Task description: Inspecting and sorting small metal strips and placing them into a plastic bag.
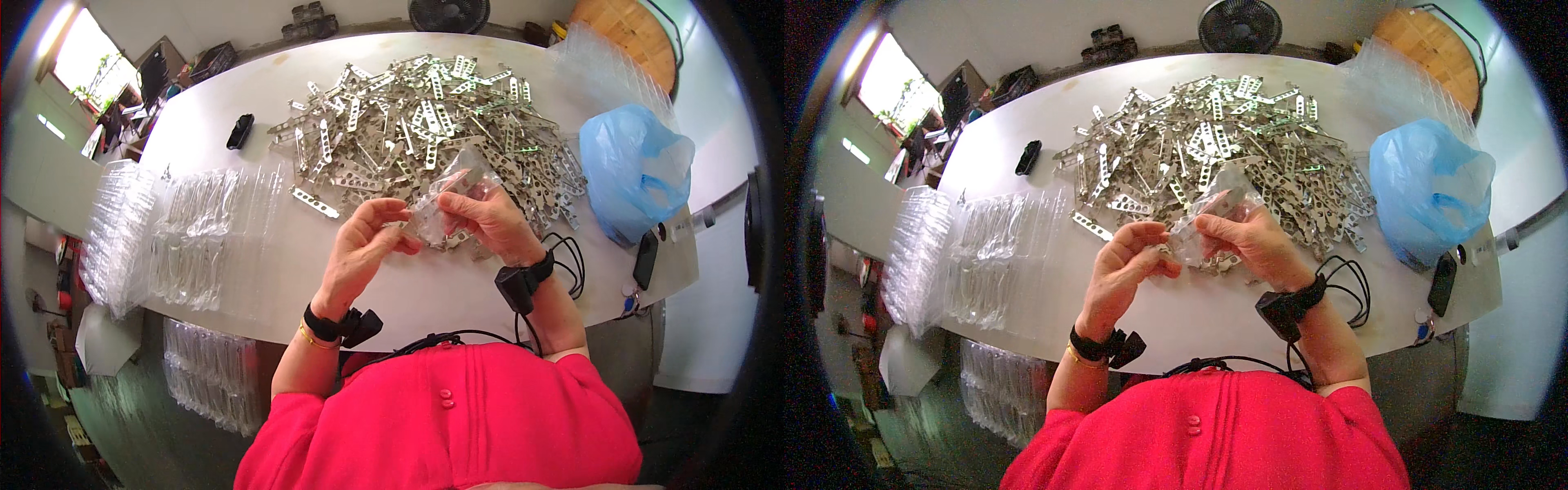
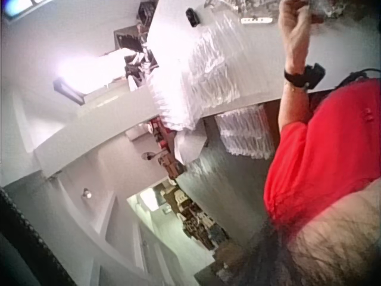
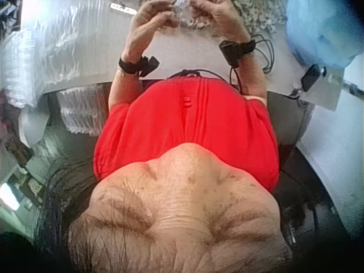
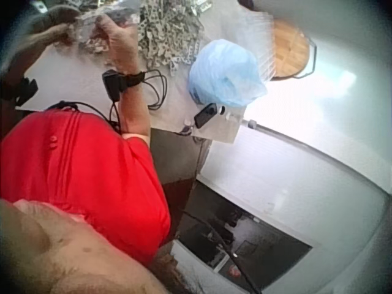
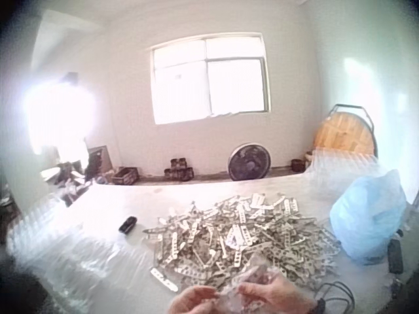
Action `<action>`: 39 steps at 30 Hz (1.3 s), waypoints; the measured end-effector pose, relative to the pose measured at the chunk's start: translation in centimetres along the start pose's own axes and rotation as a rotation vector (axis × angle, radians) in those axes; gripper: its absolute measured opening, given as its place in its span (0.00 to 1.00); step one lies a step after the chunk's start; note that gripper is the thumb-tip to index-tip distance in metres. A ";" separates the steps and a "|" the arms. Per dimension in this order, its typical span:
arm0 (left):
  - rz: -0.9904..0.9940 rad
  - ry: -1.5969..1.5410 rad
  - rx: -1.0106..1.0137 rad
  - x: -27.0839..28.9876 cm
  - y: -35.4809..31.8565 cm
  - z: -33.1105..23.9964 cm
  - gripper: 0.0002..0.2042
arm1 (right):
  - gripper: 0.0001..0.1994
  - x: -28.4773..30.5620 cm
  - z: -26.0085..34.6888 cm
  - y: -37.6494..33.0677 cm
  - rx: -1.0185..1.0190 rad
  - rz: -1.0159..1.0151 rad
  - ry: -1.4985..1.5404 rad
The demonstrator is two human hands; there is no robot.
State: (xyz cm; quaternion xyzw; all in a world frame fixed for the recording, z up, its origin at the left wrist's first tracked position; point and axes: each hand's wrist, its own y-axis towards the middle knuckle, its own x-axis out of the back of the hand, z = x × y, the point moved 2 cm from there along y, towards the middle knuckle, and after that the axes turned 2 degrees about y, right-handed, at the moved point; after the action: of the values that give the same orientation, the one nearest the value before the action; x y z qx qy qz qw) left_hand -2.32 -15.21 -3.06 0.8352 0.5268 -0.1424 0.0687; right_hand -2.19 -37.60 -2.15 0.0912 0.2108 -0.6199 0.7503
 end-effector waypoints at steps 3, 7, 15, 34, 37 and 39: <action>0.123 -0.064 0.038 -0.5 0.0 0.5 0.18 | 0.07 -0.1 -0.2 -0.1 -0.036 0.017 0.062; 0.158 -0.124 0.056 -0.8 -0.2 0.8 0.18 | 0.06 -0.4 -0.4 0.0 -0.073 0.048 0.093; 0.151 -0.093 0.082 0.4 -0.5 0.3 0.10 | 0.09 -0.5 -0.4 -0.3 -0.109 0.103 0.132; 0.238 -0.151 0.049 0.3 -0.9 0.6 0.05 | 0.09 -0.8 -0.3 -0.8 -0.183 0.141 0.155; 0.189 -0.152 0.038 0.5 -0.8 0.4 0.05 | 0.10 -0.7 -0.3 -0.6 -0.184 0.149 0.147; 0.188 -0.175 0.062 0.6 -0.8 0.3 0.05 | 0.13 -0.6 -0.4 -0.6 -0.188 0.121 0.148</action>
State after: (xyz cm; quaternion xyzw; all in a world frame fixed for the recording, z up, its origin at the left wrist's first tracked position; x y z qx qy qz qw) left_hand -2.89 -14.40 -3.53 0.8671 0.4333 -0.2239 0.1014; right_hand -2.97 -37.01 -2.13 0.0786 0.3167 -0.5425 0.7741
